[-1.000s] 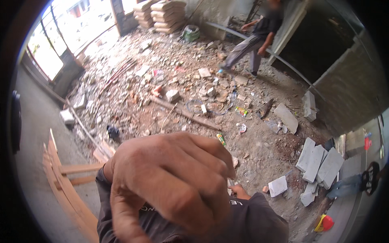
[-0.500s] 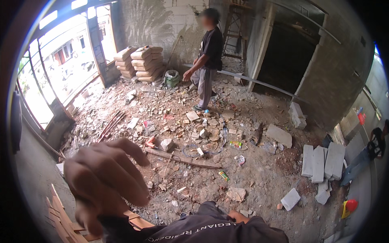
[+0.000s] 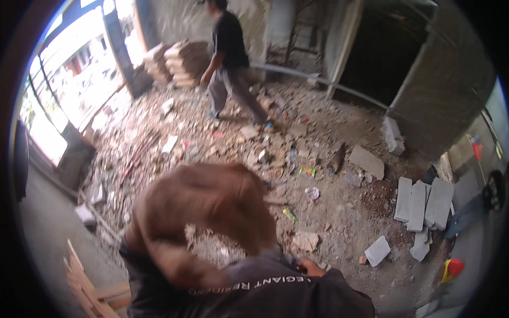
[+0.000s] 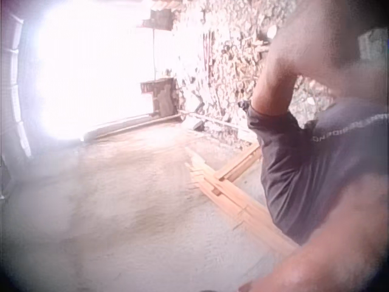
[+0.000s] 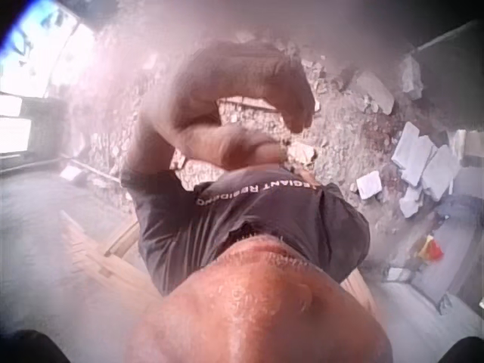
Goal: The person hammers nails into a curved wooden frame using a hammer. They then lift the assembled frame and position it upright against a wall in a construction area.
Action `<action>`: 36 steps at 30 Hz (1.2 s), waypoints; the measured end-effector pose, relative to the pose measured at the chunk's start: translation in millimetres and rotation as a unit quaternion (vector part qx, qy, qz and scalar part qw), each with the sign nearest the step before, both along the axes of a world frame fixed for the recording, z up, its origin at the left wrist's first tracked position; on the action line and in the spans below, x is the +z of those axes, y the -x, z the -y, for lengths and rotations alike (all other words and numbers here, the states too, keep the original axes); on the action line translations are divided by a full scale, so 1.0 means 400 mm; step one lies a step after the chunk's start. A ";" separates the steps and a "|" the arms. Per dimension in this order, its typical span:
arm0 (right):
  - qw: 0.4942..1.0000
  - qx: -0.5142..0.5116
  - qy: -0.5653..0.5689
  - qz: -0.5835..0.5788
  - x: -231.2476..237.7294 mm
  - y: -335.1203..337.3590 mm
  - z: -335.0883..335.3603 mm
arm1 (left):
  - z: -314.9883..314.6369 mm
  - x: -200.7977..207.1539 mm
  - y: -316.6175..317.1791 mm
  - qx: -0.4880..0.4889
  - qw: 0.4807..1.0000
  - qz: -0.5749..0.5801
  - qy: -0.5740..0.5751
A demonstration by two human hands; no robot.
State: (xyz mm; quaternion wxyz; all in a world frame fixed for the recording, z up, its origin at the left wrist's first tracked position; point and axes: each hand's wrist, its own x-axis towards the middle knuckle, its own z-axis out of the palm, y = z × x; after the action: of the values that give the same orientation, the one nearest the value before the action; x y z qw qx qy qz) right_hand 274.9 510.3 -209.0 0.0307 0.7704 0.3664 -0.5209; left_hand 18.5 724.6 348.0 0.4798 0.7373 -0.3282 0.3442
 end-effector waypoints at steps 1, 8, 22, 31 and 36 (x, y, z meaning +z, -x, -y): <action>1.000 0.001 0.009 0.000 -0.002 -0.021 0.007 | -0.044 -0.036 -0.009 0.101 0.993 -0.005 -0.054; 0.985 0.149 0.078 -0.036 0.027 -0.110 -0.072 | -0.081 -0.641 0.171 0.598 0.661 -0.452 0.040; 0.981 0.165 0.100 -0.013 -0.044 0.052 -0.466 | 1.050 -1.363 0.500 0.504 0.114 -0.674 0.527; 0.922 0.382 0.017 0.055 0.034 0.493 -0.771 | 0.545 -1.334 0.768 0.716 0.161 -0.459 0.501; 0.868 0.456 -0.180 0.081 0.044 0.631 -0.825 | 0.367 -1.235 0.991 0.752 0.180 -0.333 0.540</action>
State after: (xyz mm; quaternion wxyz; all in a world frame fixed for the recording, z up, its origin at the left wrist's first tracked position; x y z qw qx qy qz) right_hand 22.6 840.3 -191.3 0.1548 0.5489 0.7608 -0.3098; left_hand -378.0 577.9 -146.1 0.3347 0.2353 0.8409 0.3544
